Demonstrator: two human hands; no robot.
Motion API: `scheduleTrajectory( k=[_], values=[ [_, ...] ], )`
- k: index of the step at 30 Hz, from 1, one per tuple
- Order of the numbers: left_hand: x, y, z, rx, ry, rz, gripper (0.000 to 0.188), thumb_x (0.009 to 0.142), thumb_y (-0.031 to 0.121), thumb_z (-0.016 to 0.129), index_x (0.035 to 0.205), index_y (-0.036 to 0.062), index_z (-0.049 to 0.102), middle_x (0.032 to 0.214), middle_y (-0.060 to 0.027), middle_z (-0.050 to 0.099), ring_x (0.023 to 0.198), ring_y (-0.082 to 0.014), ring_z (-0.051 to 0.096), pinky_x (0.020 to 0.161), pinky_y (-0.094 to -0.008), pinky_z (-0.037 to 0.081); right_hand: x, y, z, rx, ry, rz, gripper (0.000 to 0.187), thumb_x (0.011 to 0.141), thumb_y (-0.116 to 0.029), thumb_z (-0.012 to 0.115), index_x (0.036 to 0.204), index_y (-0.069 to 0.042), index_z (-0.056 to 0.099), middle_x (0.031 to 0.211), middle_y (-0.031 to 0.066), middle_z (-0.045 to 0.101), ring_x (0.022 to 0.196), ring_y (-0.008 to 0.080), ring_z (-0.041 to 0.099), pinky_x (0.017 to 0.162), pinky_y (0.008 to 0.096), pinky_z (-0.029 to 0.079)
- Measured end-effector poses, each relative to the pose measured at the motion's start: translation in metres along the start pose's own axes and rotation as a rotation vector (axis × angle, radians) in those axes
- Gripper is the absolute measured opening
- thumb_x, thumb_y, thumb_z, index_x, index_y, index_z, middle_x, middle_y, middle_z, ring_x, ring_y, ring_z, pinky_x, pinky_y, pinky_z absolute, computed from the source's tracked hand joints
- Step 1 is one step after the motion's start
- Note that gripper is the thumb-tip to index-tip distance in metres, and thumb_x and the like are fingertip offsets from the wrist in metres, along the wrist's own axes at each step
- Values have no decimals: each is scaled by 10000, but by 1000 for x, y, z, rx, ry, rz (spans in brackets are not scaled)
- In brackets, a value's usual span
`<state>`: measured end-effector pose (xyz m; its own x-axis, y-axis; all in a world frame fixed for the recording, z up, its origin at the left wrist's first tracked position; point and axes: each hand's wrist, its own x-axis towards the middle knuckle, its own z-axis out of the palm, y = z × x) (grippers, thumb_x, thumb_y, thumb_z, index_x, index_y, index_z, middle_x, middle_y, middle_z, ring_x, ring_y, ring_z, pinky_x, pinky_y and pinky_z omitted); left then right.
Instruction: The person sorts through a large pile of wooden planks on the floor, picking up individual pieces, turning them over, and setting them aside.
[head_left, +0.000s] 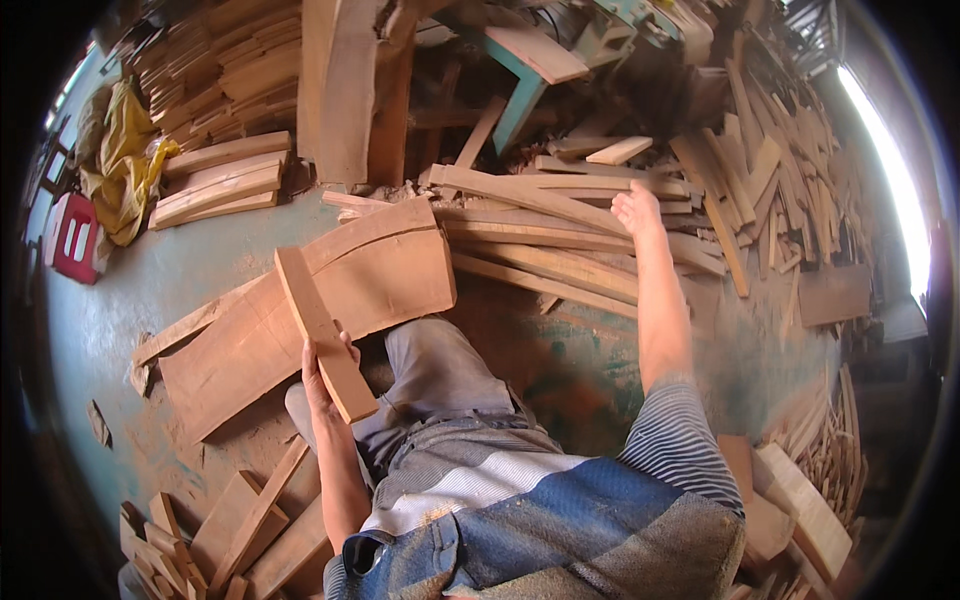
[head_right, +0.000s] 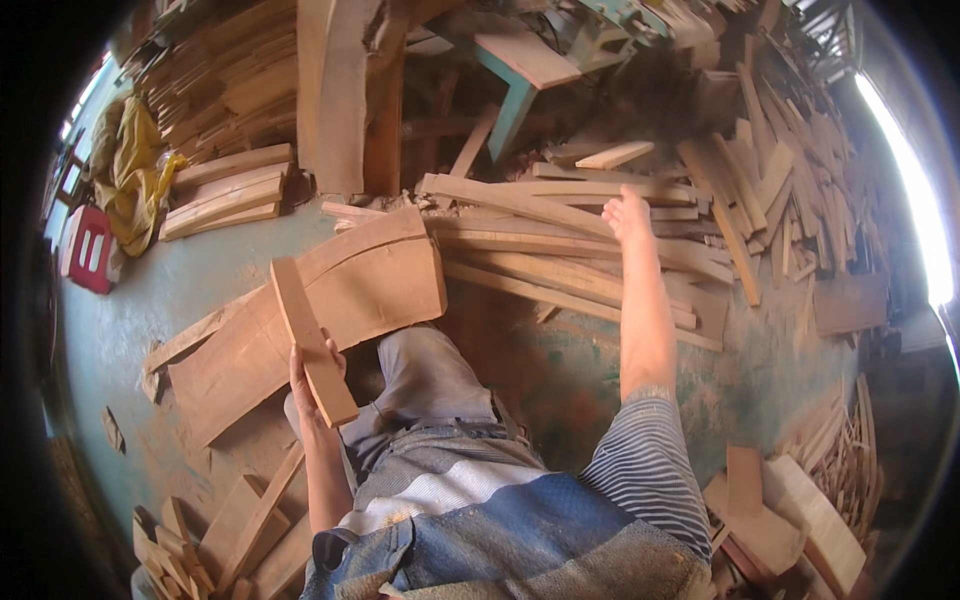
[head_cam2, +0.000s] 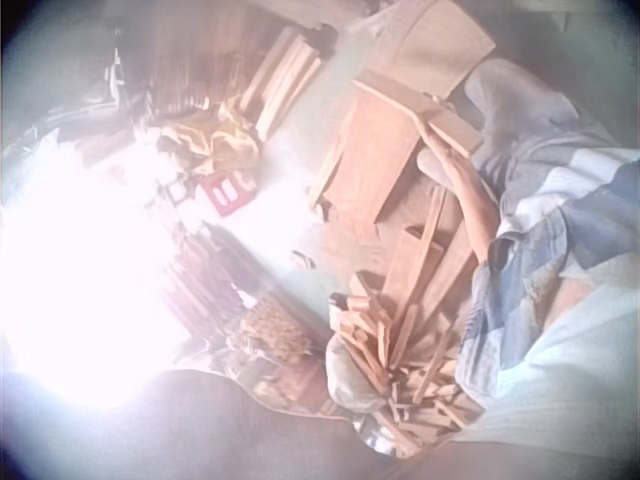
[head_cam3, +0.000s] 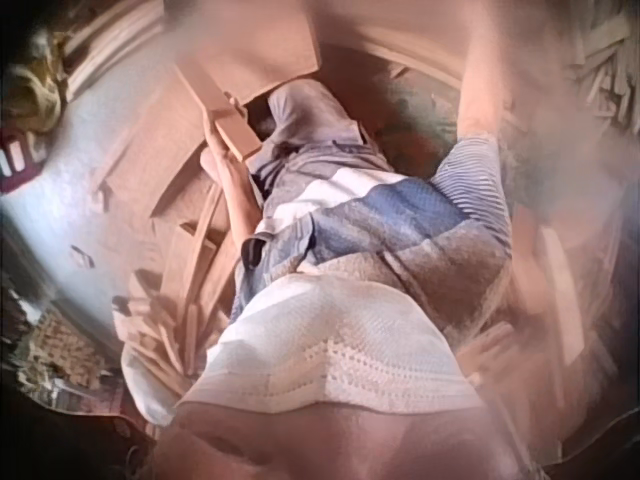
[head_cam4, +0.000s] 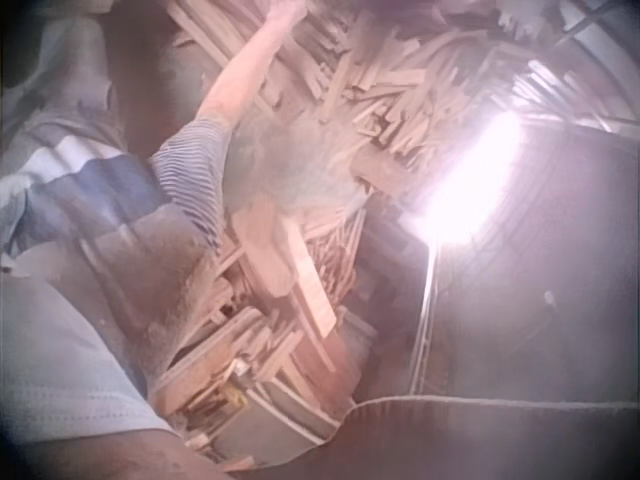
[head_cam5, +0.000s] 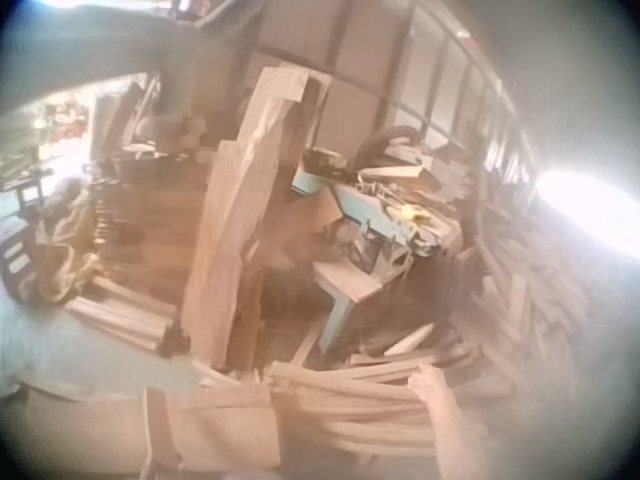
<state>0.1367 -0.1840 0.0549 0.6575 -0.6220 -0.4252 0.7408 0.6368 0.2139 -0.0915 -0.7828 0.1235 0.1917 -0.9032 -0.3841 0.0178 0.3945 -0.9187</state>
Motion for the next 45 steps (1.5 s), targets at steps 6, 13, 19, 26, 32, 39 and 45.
scheduleTrajectory(
  k=[6, 13, 19, 26, 32, 39, 45],
  values=[
    [5, -12, 29, 294, 97, -81, 462, 893, 391, 709, 1192, 49, 623, 1037, -112, 698, 911, -252, 676, 814, -418, 573, -143, 110, 117, 21, -816, 396, 210, 994, -219, 561, 1089, -42, 624, 944, 119, 699, 818, 217, 672, 701, 363, 567],
    [12, -21, 57, 307, -175, -91, 628, 752, 181, 654, 1352, 51, 521, 1255, -126, 612, 1177, -272, 574, 1038, -436, 464, -313, 183, 182, -101, -1083, 557, 541, 1007, -365, 618, 1390, 7, 529, 1361, 75, 580, 1273, 177, 486, 1105, 345, 354],
    [11, -28, 54, 442, -167, -16, 672, 724, 107, 634, 1380, 48, 497, 1252, -101, 607, 1193, -265, 562, 1061, -409, 435, -323, 170, 171, -110, -1078, 488, 498, 996, -291, 638, 1372, 20, 538, 1291, 82, 619, 1186, 169, 569, 1030, 329, 443],
    [11, -47, 39, 535, -91, -9, 634, 758, 21, 647, 1374, 50, 500, 1215, -64, 617, 1126, -205, 575, 1014, -355, 438, -313, 172, 160, -241, -1155, 343, 505, 1003, -285, 622, 1386, 28, 526, 1311, 65, 602, 1207, 147, 539, 1047, 317, 411],
    [4, -54, 49, 592, -73, -75, 526, 806, 37, 675, 1314, 62, 539, 1166, -26, 617, 1081, -157, 582, 950, -320, 475, -312, 179, 144, -158, -1097, 340, 444, 1014, -274, 595, 1333, 34, 567, 1251, 67, 624, 1133, 136, 562, 994, 310, 440],
    [-6, -66, 28, 522, -44, -97, 438, 862, 27, 661, 1290, 50, 570, 1234, -33, 622, 1049, -146, 618, 878, -298, 499, -302, 190, 133, -208, -1025, 277, 341, 1029, -229, 554, 1233, 35, 621, 1106, 53, 667, 985, 110, 603, 869, 282, 486],
    [-29, -76, -43, 314, 190, -22, 309, 914, 40, 628, 1189, 122, 514, 1330, -75, 570, 1108, -250, 638, 894, -388, 516, -275, 197, 125, -231, -884, 383, 235, 1017, -207, 567, 1057, -2, 674, 957, 14, 672, 851, 101, 614, 770, 274, 488]
  ],
)
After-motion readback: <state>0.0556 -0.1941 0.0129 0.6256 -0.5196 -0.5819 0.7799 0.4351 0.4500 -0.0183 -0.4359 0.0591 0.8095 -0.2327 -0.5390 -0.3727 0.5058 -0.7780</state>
